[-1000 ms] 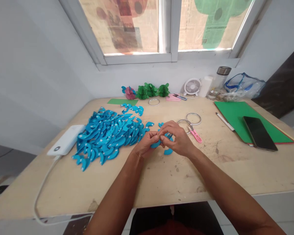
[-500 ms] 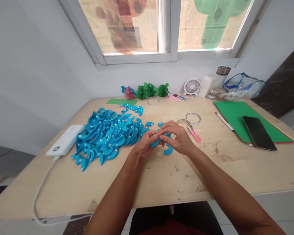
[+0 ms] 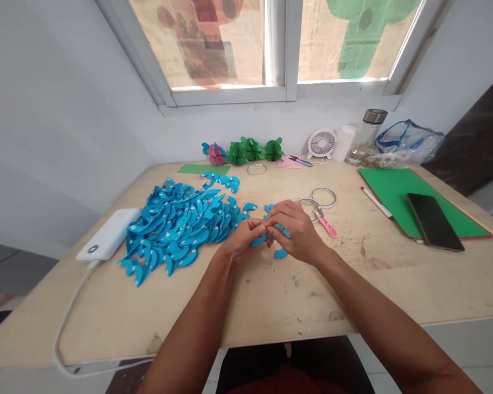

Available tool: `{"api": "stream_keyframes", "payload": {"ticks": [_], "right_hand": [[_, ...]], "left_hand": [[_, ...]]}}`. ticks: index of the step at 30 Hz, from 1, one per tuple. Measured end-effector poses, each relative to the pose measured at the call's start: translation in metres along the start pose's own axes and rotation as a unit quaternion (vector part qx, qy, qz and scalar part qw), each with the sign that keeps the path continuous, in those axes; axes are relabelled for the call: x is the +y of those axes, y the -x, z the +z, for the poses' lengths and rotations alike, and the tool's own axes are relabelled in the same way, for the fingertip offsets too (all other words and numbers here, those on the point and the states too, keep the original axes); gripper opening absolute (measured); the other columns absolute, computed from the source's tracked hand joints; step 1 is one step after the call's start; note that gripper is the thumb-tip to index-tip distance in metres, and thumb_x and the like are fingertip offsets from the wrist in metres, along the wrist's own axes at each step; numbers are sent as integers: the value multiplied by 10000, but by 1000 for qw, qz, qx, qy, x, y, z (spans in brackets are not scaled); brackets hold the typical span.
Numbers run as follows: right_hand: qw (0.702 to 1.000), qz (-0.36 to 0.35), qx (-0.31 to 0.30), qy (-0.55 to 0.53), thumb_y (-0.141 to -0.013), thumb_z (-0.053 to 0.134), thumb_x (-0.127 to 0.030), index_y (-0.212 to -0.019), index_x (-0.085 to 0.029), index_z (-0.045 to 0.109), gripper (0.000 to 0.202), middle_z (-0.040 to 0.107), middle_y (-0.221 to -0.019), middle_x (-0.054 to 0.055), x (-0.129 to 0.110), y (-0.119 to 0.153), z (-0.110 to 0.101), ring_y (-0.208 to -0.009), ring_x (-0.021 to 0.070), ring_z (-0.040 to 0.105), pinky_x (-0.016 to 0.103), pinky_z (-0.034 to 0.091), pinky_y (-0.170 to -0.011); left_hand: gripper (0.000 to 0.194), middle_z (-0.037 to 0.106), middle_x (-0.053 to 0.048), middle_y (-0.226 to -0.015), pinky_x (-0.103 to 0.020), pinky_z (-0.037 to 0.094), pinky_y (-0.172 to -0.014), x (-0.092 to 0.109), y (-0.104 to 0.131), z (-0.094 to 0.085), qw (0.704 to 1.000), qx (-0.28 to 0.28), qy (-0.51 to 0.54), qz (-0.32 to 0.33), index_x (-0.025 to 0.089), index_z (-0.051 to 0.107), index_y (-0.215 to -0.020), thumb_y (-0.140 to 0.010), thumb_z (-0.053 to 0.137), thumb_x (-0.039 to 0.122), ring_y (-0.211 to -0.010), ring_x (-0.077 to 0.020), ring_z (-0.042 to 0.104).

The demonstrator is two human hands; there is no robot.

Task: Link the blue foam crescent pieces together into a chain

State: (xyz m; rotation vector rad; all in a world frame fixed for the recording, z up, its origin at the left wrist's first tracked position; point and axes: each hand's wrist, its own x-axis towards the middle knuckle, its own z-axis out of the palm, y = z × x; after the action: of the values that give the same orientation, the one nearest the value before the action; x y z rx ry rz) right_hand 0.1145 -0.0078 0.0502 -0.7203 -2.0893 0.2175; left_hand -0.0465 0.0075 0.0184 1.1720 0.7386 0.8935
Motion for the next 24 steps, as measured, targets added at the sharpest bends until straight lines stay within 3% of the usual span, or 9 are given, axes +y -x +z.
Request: {"api": "stream_keyframes", "payload": {"ticks": [12,24], "right_hand": [[999,14,3,-33,-704,533,-76,-715,-213,514,139,623,-814,29,2,0,4,-847,179,546,356,414,-794],[997,25,-1,-77,-707,529,-65,-691,-209,533,145,624,-772,32,-8,-4,1,-800,178,557,352,446,-751]], "left_hand": [[272,590,-40,-543,-225,400,-519,-4,3,-3,998,-20,51,-33,95,643,-595,-608,760,341,-524,-128,525],[234,593,-49,-547,-262,424,-519,-14,3,-4,990,-73,116,-30,117,651,-615,-597,746,330,-519,-147,539]]}}
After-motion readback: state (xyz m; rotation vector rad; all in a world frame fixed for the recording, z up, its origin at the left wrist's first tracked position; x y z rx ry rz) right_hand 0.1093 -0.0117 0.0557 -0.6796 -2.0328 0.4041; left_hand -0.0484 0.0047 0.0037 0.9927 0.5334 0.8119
